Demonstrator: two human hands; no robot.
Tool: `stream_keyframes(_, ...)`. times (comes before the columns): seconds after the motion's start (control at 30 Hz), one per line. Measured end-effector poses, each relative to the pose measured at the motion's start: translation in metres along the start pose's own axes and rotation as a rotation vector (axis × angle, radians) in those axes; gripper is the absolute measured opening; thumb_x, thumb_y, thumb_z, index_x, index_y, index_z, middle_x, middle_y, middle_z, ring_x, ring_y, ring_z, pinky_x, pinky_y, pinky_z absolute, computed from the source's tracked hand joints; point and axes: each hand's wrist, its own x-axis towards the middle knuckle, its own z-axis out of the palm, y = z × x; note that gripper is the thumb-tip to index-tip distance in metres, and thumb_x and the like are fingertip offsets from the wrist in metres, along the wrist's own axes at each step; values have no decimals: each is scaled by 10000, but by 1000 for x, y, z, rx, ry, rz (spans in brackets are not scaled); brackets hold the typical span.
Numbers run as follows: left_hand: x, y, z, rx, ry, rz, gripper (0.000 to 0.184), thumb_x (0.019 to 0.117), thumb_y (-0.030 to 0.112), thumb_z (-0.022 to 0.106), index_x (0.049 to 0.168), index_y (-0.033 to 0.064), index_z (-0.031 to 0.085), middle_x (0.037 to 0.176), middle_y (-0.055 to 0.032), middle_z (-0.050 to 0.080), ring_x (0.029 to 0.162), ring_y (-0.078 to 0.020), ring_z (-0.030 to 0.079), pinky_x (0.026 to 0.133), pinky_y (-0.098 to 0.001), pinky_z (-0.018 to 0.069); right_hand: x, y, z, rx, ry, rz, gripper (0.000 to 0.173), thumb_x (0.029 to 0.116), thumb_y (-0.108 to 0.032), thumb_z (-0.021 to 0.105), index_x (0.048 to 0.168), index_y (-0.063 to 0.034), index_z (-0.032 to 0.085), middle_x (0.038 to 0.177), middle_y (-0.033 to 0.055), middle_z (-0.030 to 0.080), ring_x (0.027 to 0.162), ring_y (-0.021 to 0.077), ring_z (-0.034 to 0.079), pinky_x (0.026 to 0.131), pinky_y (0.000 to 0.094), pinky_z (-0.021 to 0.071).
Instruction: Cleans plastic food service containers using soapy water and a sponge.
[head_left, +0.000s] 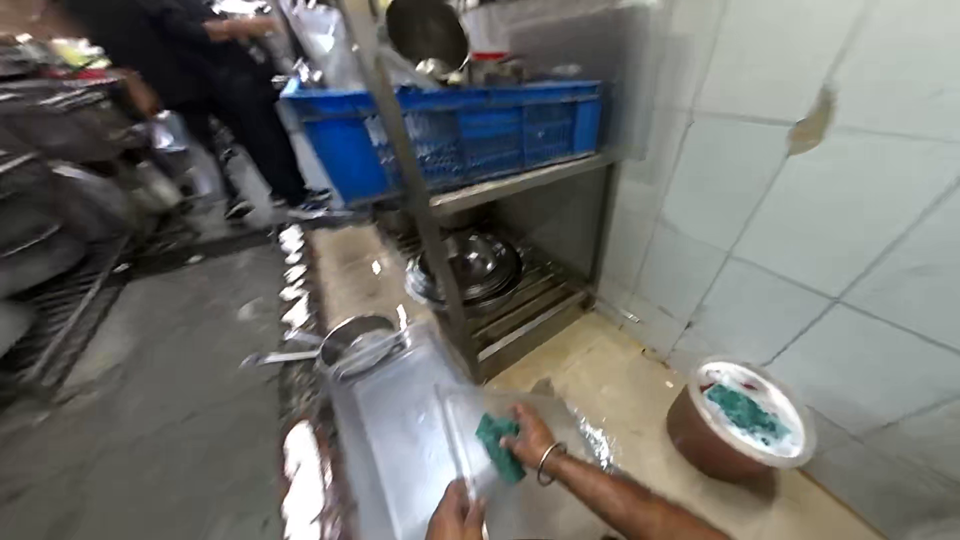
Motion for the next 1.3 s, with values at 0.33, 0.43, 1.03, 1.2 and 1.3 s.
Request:
stream_keyframes(0.33, 0, 10, 2, 9, 16, -124, 477, 989, 176, 588, 1424, 6, 488, 1074, -176, 663, 943, -298, 667, 890, -477, 548, -31, 6, 27, -71, -160, -226, 746, 1031, -416, 557, 1581, 39, 340, 1617, 235, 388, 1492, 297, 417, 1239, 416, 335)
stream_keyframes(0.43, 3, 8, 4, 3, 52, -142, 579, 941, 160, 634, 1465, 22, 431, 1153, -189, 661, 1040, -309, 665, 946, -487, 537, -35, 2, 38, -82, -150, -430, 617, 1036, -251, 538, 1569, 21, 388, 1632, 201, 385, 1522, 272, 379, 1259, 397, 315)
stream_keyframes(1.03, 0, -7, 4, -4, 79, 54, 467, 905, 170, 617, 1324, -8, 514, 812, -47, 582, 656, -149, 570, 649, -338, 530, 84, -46, 32, -24, 89, -819, 405, 913, 37, 556, 1305, 23, 660, 1365, 225, 630, 1308, 353, 595, 1119, 488, 479)
stream_keyframes(1.2, -2, -12, 4, -33, 130, 19, 462, 890, 174, 640, 1303, -5, 541, 821, -55, 595, 657, -154, 572, 646, -355, 530, 63, -35, 44, -92, 10, -907, 348, 897, -69, 552, 1201, -36, 718, 1252, 138, 697, 1232, 294, 631, 1063, 515, 494)
stream_keyframes(1.3, 0, -23, 6, -85, 218, 68, 433, 883, 170, 670, 1265, -16, 586, 973, -80, 694, 832, -129, 674, 795, -330, 583, 7, -17, 46, -57, -179, -976, 315, 951, -123, 522, 1194, -64, 714, 1243, 129, 702, 1240, 298, 624, 1114, 533, 443)
